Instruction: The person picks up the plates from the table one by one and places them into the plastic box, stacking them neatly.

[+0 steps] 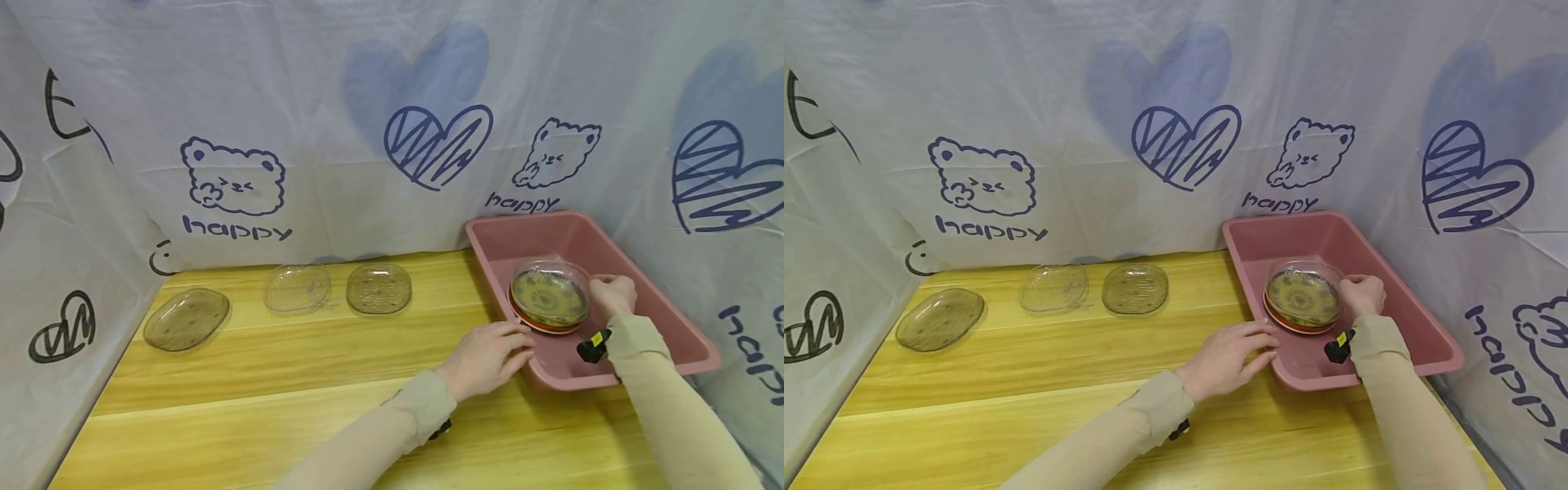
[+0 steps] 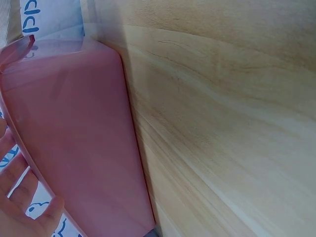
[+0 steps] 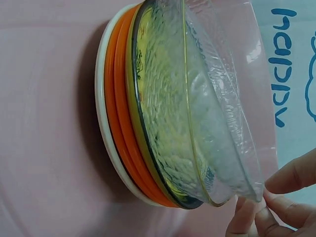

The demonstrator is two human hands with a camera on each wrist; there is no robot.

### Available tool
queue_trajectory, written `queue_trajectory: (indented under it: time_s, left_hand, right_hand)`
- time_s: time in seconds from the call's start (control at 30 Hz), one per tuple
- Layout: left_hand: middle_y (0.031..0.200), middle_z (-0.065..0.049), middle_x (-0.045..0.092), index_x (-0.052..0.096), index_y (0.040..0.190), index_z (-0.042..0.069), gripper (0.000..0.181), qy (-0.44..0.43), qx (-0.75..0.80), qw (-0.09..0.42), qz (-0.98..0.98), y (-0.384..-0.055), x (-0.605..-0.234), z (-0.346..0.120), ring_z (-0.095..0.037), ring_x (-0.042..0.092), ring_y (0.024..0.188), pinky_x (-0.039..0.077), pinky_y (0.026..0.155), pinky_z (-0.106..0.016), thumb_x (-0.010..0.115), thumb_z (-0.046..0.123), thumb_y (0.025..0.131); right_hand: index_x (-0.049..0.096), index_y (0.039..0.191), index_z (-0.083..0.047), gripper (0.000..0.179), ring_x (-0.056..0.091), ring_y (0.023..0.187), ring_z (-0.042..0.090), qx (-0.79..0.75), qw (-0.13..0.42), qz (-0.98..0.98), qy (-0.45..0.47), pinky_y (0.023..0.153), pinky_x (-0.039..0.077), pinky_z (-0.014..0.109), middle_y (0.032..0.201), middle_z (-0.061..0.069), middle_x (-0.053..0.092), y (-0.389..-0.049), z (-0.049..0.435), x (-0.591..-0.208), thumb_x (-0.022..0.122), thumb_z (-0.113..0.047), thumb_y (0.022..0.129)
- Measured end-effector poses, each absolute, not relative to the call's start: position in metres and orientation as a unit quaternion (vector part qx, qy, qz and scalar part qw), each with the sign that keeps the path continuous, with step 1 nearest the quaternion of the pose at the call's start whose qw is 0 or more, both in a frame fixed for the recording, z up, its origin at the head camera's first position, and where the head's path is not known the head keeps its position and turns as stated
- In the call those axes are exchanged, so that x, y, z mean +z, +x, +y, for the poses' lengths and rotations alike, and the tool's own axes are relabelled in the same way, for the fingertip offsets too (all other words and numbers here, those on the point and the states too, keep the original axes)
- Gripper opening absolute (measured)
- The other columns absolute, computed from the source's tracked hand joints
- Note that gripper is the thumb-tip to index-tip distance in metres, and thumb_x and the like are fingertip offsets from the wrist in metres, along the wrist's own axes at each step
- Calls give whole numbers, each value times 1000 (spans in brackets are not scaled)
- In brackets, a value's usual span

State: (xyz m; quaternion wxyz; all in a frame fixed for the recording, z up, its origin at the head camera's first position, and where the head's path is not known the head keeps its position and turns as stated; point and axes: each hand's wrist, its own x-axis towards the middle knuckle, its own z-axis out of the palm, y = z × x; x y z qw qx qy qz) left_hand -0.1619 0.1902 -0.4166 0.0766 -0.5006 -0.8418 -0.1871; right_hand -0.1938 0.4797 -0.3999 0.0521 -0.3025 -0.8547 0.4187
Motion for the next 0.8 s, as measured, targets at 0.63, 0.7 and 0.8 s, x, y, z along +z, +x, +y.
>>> queue_trajectory:
  time_s: [0.63,0.7,0.8]
  left_hand:
    - [138,6,64,67,131,24,33,-507,-172,95,-839,-164,-416,192,-11,52,140,37,119,-22,46,36,108]
    - [139,6,64,67,131,24,33,-507,-171,95,-839,-164,-416,192,-11,52,140,38,119,-22,46,35,108]
    - [139,6,63,66,131,24,32,-506,-169,94,-840,-164,-415,192,-10,52,140,38,119,-22,47,35,108]
  right_hand:
    - [57,136,7,50,50,122,45,401,29,-864,-304,79,49,40,147,31,47,-194,487,-407,49,-18,94]
    - [56,137,6,50,52,117,43,402,21,-863,-305,77,50,39,146,30,47,-195,488,-408,51,-17,93]
    - [57,136,5,50,58,98,33,398,9,-865,-305,70,52,36,130,27,57,-196,488,-408,53,-17,92]
